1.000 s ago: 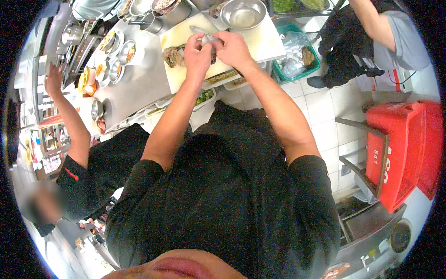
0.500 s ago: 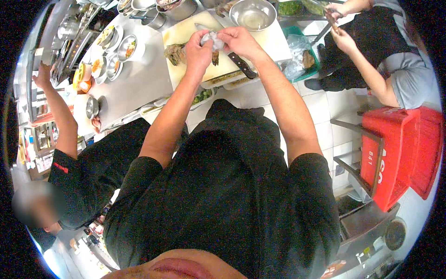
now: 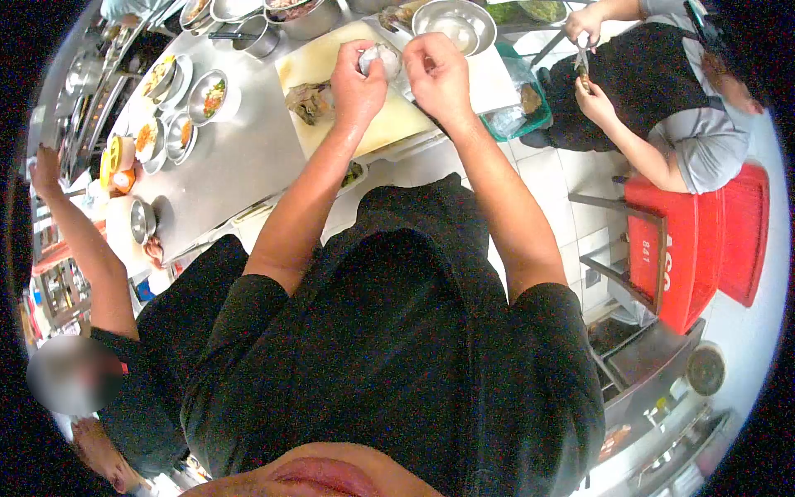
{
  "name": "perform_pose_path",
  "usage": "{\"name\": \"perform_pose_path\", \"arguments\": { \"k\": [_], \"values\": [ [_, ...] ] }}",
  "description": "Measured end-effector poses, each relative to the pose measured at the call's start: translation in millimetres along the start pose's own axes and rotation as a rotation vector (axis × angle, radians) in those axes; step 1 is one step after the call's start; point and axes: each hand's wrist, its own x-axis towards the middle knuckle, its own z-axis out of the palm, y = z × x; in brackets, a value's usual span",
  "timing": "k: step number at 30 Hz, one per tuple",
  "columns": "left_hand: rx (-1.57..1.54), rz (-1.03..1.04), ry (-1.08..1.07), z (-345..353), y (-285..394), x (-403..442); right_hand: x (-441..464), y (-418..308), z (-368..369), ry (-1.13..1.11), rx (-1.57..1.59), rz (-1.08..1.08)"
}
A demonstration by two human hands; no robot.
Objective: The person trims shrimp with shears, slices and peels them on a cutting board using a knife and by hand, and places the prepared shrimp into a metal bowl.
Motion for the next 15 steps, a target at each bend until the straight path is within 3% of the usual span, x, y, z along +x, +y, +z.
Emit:
{"name": "perform_pose_path", "arguments": {
  "k": [2,6,9,12,15],
  "values": [
    [0.039,0.047,-0.021,1,0,-1,-1,-11,-4,-0.008,-0.174,-0.185],
    [0.082,0.123,-0.036,3,12,-5,-4,-12,-5,-0.026,-0.307,-0.015],
    [0.155,0.242,0.000,5,11,0,3,-10,-6,-0.078,-0.191,0.136],
    [0.175,0.270,0.004,8,13,3,16,3,-15,-0.166,0.174,0.453],
    [0.151,0.321,0.006,16,19,5,24,8,-34,-0.262,0.227,0.483]
  ]
}}
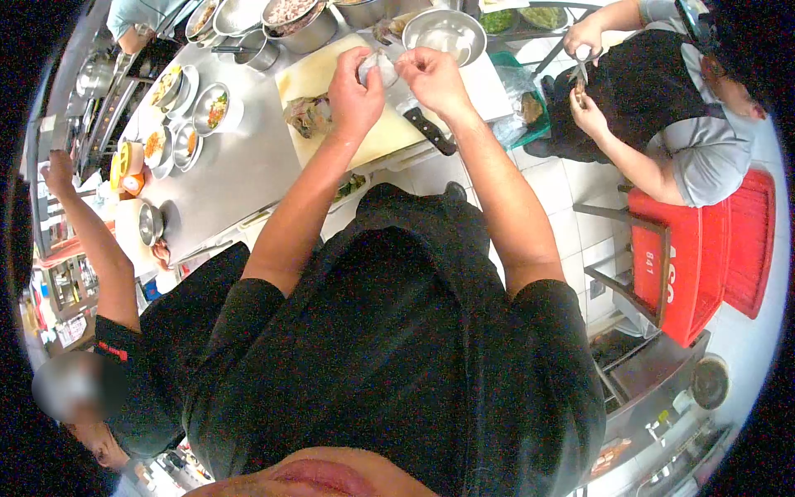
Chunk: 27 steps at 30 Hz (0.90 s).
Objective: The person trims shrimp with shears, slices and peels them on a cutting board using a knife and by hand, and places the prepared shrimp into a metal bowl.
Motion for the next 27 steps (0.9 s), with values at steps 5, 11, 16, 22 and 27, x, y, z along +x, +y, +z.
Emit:
{"name": "perform_pose_path", "arguments": {
  "k": [5,11,16,22,27],
  "values": [
    [0.052,-0.002,-0.066,16,18,8,7,5,-24,-0.039,0.063,-0.053],
    [0.099,0.059,-0.074,42,27,13,10,14,-50,-0.003,-0.027,-0.149],
    [0.142,0.092,-0.109,58,33,16,13,9,-71,-0.007,-0.125,-0.072],
    [0.129,0.110,-0.144,73,37,18,18,25,-84,0.096,-0.065,-0.188],
    [0.153,0.153,-0.162,84,39,22,20,36,-94,0.130,0.084,-0.110]
  ]
}}
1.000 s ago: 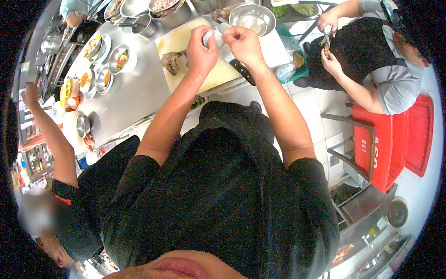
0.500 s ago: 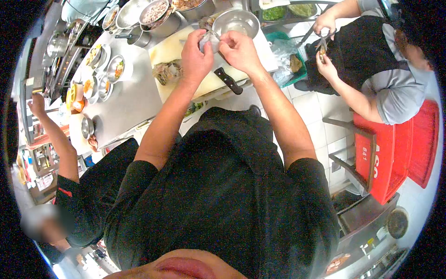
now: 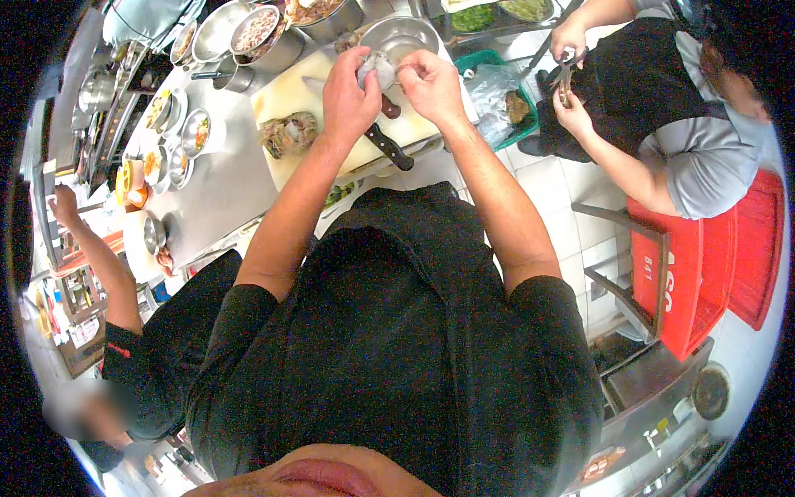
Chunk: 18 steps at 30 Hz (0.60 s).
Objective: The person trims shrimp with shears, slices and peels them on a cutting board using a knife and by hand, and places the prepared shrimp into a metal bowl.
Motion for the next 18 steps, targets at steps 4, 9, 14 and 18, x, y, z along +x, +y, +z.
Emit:
{"name": "perform_pose_path", "arguments": {
  "k": [4,9,14,18],
  "values": [
    [-0.015,-0.009,-0.015,7,3,5,-2,-10,-9,-0.010,0.106,0.081],
    [-0.037,-0.041,-0.036,13,4,7,-3,-8,-15,0.000,0.143,0.066],
    [-0.086,-0.235,-0.044,13,13,15,-11,-1,-14,0.077,0.050,-0.072],
    [-0.140,-0.395,-0.039,8,16,22,-30,-2,-13,0.102,-0.013,-0.135]
  ]
}}
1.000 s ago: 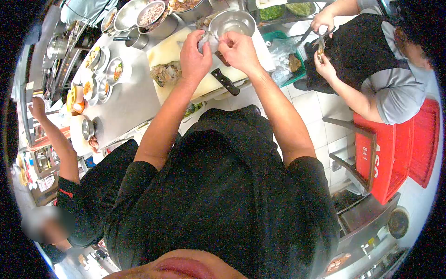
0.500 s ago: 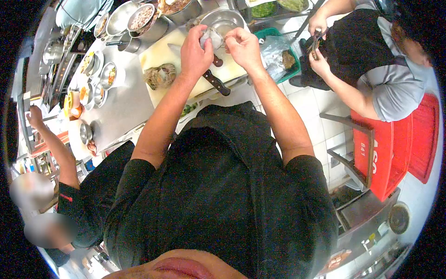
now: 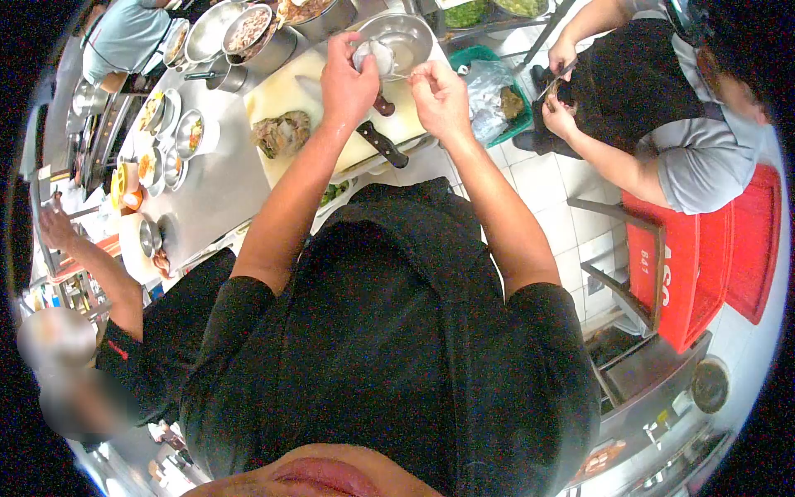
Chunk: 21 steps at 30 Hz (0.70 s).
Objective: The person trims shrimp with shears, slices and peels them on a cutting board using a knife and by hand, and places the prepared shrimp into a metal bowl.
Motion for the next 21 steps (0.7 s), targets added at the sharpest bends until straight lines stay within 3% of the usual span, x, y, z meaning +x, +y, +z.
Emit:
{"name": "perform_pose_path", "arguments": {
  "k": [6,12,13,15,18,21],
  "values": [
    [-0.140,-0.146,0.038,-5,-12,12,-15,17,-37,0.027,0.053,0.007],
    [-0.266,-0.177,0.074,-6,-34,21,-26,75,-114,0.040,0.062,0.363],
    [-0.263,-0.168,0.078,-6,-38,23,-28,116,-134,-0.010,-0.288,0.398],
    [-0.257,-0.148,0.085,-4,-45,24,-39,152,-150,-0.089,-0.923,0.092],
    [-0.255,-0.155,0.073,-2,-48,25,-26,132,-146,-0.186,-1.173,0.439],
    [-0.210,-0.145,0.076,-4,-36,22,-14,112,-136,-0.062,-1.094,0.451]
  ]
}}
